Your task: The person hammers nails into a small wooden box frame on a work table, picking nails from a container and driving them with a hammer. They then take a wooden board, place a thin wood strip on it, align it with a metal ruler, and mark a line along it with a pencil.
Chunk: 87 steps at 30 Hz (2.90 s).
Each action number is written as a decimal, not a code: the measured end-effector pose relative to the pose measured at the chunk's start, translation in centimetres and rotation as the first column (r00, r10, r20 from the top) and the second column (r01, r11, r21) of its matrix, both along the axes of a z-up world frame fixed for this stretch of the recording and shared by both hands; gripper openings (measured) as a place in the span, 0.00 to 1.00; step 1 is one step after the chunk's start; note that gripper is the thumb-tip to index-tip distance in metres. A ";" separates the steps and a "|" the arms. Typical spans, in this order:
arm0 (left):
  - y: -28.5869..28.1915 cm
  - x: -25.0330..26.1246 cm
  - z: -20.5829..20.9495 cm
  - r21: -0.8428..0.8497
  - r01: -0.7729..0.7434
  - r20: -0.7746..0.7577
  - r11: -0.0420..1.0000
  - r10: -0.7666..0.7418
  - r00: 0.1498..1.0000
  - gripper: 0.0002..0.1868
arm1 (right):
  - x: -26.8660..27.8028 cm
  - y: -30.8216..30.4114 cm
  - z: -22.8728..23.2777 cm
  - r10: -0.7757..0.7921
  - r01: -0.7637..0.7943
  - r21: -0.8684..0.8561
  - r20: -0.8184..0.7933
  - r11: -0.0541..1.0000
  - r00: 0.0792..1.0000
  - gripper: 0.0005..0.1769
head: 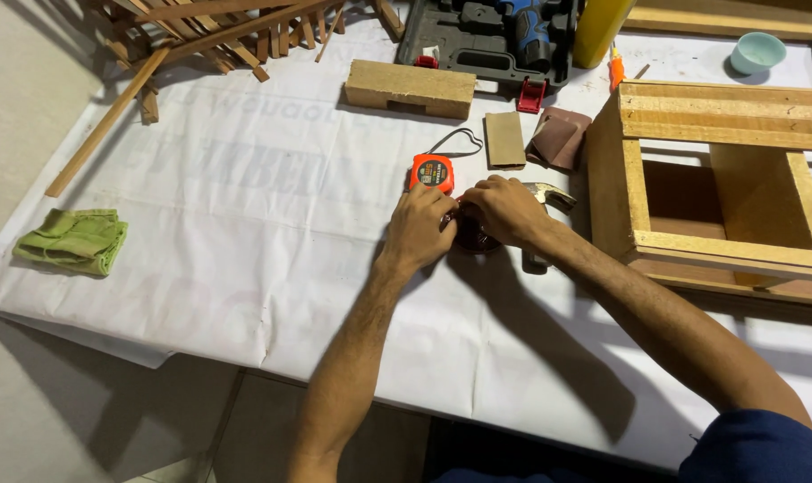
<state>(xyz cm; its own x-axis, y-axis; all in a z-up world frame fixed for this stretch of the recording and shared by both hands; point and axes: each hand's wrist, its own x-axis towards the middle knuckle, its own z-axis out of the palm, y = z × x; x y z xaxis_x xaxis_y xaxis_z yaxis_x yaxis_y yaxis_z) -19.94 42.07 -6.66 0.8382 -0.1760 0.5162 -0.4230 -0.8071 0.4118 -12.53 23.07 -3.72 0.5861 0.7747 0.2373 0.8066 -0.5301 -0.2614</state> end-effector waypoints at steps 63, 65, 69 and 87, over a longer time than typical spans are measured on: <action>-15.0 0.6 9.5 -0.401 0.247 0.038 0.882 -0.253 0.967 0.06 | -2.5 -19.3 15.6 -0.592 0.607 -0.015 -0.244 0.794 0.768 0.15; -16.9 2.5 8.9 -0.387 0.334 0.098 0.860 -0.321 0.942 0.06 | -2.0 -21.8 15.6 -0.629 0.660 -0.019 -0.324 0.751 0.706 0.15; -21.3 3.4 12.2 -0.412 0.373 0.014 0.832 -0.404 0.915 0.08 | -2.8 -26.0 17.1 -0.616 0.767 -0.031 -0.617 0.640 0.489 0.18; -40.2 18.5 9.0 -0.260 0.380 0.032 0.888 -0.385 0.922 0.07 | 7.4 -41.6 11.0 -0.605 0.811 0.337 -0.543 0.478 0.582 0.37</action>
<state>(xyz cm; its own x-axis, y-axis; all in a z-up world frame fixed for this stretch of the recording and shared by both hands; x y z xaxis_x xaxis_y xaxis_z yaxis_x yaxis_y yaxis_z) -1.46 1.89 2.34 0.7433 -0.3494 0.5704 -0.6671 -0.4499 0.5937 -5.08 -18.56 7.31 0.9829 -0.1353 0.1249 0.0247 -0.5751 -0.8177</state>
